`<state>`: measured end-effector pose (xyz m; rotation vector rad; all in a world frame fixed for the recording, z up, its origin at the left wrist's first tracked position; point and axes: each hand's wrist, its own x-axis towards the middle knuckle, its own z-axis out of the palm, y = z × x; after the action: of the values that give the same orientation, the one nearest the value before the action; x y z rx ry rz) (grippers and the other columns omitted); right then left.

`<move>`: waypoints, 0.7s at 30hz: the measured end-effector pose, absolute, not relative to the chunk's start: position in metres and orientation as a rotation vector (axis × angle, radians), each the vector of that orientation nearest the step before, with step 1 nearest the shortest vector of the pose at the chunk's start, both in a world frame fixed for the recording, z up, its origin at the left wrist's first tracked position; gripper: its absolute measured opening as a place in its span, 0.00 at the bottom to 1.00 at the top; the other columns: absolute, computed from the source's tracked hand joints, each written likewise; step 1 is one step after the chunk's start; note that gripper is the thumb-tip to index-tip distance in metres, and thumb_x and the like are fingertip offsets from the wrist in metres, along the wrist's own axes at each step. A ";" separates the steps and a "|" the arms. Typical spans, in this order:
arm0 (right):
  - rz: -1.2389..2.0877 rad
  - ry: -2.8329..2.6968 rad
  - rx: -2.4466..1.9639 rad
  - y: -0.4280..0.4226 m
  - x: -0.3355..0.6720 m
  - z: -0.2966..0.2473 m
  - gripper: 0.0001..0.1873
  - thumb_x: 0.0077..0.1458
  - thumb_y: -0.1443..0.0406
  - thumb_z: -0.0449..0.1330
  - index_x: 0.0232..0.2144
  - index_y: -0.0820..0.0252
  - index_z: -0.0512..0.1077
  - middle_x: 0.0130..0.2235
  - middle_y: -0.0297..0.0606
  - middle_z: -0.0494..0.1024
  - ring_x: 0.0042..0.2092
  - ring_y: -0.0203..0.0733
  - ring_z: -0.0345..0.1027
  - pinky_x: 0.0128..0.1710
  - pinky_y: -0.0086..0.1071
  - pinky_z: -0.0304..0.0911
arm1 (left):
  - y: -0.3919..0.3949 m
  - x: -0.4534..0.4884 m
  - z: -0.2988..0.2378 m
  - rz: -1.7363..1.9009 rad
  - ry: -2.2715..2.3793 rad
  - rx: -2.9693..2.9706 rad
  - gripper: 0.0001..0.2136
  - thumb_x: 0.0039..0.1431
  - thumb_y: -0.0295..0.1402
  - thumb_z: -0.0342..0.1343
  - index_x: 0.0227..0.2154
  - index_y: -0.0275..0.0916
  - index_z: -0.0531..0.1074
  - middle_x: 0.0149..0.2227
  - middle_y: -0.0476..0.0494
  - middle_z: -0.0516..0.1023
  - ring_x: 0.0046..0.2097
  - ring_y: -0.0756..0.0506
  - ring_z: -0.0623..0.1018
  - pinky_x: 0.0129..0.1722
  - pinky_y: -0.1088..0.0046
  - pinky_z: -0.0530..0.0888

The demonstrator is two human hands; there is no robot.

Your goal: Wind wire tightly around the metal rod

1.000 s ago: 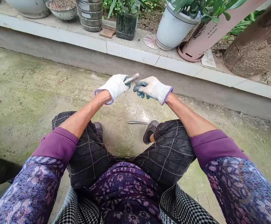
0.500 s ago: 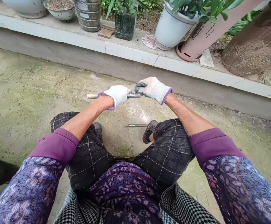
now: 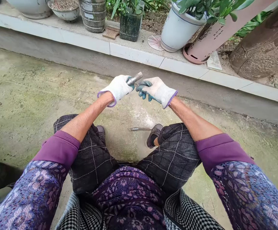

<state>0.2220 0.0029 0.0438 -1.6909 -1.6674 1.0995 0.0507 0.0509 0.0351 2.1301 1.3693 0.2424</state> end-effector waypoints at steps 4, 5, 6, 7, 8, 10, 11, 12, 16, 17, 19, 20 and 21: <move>1.073 -1.815 -1.766 -0.009 0.217 0.047 0.07 0.59 0.71 0.60 0.35 0.66 0.79 0.29 0.39 0.80 0.22 0.31 0.67 0.18 0.26 0.59 | 0.061 0.052 0.022 0.091 1.541 2.384 0.17 0.63 0.35 0.51 0.49 0.38 0.80 0.37 0.37 0.81 0.40 0.41 0.78 0.40 0.66 0.70; 1.065 -1.849 -1.774 -0.011 0.218 0.048 0.07 0.59 0.71 0.60 0.36 0.66 0.80 0.29 0.39 0.80 0.22 0.31 0.67 0.19 0.26 0.59 | 0.060 0.052 0.019 0.013 1.547 2.429 0.17 0.64 0.36 0.50 0.50 0.39 0.80 0.38 0.36 0.81 0.40 0.41 0.79 0.41 0.65 0.71; 1.049 -1.876 -1.781 -0.012 0.220 0.048 0.08 0.58 0.71 0.60 0.37 0.66 0.80 0.29 0.39 0.80 0.22 0.31 0.67 0.19 0.26 0.58 | 0.059 0.052 0.017 -0.056 1.538 2.471 0.18 0.65 0.36 0.50 0.50 0.40 0.80 0.39 0.36 0.82 0.41 0.40 0.79 0.41 0.64 0.71; 1.023 -1.899 -1.790 -0.012 0.222 0.047 0.09 0.58 0.71 0.60 0.38 0.66 0.81 0.28 0.38 0.80 0.22 0.31 0.67 0.20 0.27 0.58 | 0.057 0.052 0.015 -0.117 1.512 2.512 0.18 0.66 0.36 0.49 0.51 0.40 0.80 0.39 0.35 0.82 0.41 0.39 0.80 0.42 0.63 0.72; 0.983 -1.921 -1.801 -0.011 0.224 0.047 0.10 0.58 0.71 0.60 0.38 0.66 0.81 0.28 0.38 0.79 0.22 0.31 0.66 0.20 0.27 0.58 | 0.054 0.053 0.013 -0.163 1.480 2.553 0.18 0.67 0.36 0.48 0.51 0.40 0.80 0.39 0.34 0.82 0.42 0.38 0.81 0.42 0.63 0.72; 0.894 -1.986 -1.810 -0.008 0.229 0.045 0.10 0.57 0.71 0.59 0.37 0.66 0.81 0.27 0.37 0.78 0.23 0.30 0.66 0.22 0.27 0.58 | 0.049 0.054 0.010 -0.240 1.423 2.612 0.19 0.67 0.34 0.47 0.52 0.39 0.80 0.39 0.33 0.83 0.43 0.36 0.81 0.42 0.61 0.73; 0.848 -2.028 -1.812 -0.005 0.230 0.045 0.11 0.57 0.71 0.58 0.36 0.65 0.81 0.26 0.36 0.77 0.23 0.30 0.65 0.23 0.27 0.57 | 0.047 0.054 0.009 -0.276 1.401 2.628 0.19 0.67 0.33 0.47 0.52 0.39 0.80 0.39 0.33 0.83 0.43 0.36 0.81 0.42 0.61 0.73; 0.806 -2.068 -1.811 -0.003 0.231 0.043 0.11 0.57 0.71 0.58 0.35 0.65 0.82 0.26 0.35 0.76 0.23 0.30 0.65 0.23 0.26 0.57 | 0.045 0.055 0.009 -0.316 1.377 2.634 0.19 0.66 0.32 0.48 0.52 0.39 0.80 0.39 0.33 0.83 0.43 0.36 0.81 0.42 0.62 0.73; 0.793 -2.081 -1.822 0.005 0.229 0.039 0.10 0.56 0.70 0.59 0.35 0.64 0.82 0.23 0.32 0.74 0.24 0.30 0.64 0.24 0.26 0.57 | 0.041 0.053 0.013 -0.427 1.246 2.626 0.18 0.64 0.33 0.50 0.51 0.42 0.81 0.39 0.36 0.83 0.41 0.38 0.81 0.41 0.64 0.72; 0.844 -2.041 -1.823 0.006 0.229 0.038 0.10 0.55 0.70 0.60 0.35 0.64 0.81 0.24 0.33 0.74 0.24 0.30 0.64 0.23 0.26 0.57 | 0.041 0.051 0.015 -0.429 1.221 2.621 0.18 0.64 0.34 0.50 0.50 0.42 0.81 0.38 0.37 0.83 0.41 0.39 0.81 0.40 0.64 0.72; 0.970 -1.933 -1.795 0.009 0.228 0.037 0.09 0.55 0.70 0.60 0.35 0.64 0.81 0.25 0.34 0.75 0.23 0.30 0.63 0.21 0.26 0.57 | 0.040 0.048 0.019 -0.400 1.200 2.608 0.18 0.64 0.36 0.50 0.48 0.42 0.82 0.36 0.37 0.83 0.38 0.39 0.80 0.38 0.65 0.71; 1.024 -1.877 -1.766 0.009 0.228 0.038 0.08 0.55 0.71 0.61 0.35 0.64 0.80 0.25 0.35 0.76 0.23 0.30 0.63 0.20 0.26 0.57 | 0.040 0.046 0.021 -0.376 1.193 2.596 0.17 0.63 0.37 0.50 0.47 0.42 0.82 0.35 0.38 0.82 0.37 0.40 0.80 0.37 0.65 0.70; 1.062 -1.827 -1.734 0.010 0.229 0.038 0.06 0.55 0.71 0.62 0.34 0.64 0.80 0.26 0.36 0.76 0.23 0.30 0.62 0.19 0.26 0.57 | 0.039 0.045 0.023 -0.351 1.182 2.582 0.16 0.62 0.38 0.51 0.45 0.41 0.82 0.34 0.39 0.82 0.36 0.41 0.79 0.36 0.66 0.70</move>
<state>0.2287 0.0100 0.0384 -1.7338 -1.8275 1.0625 0.0446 0.0391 0.0232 2.5815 1.1825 -0.3507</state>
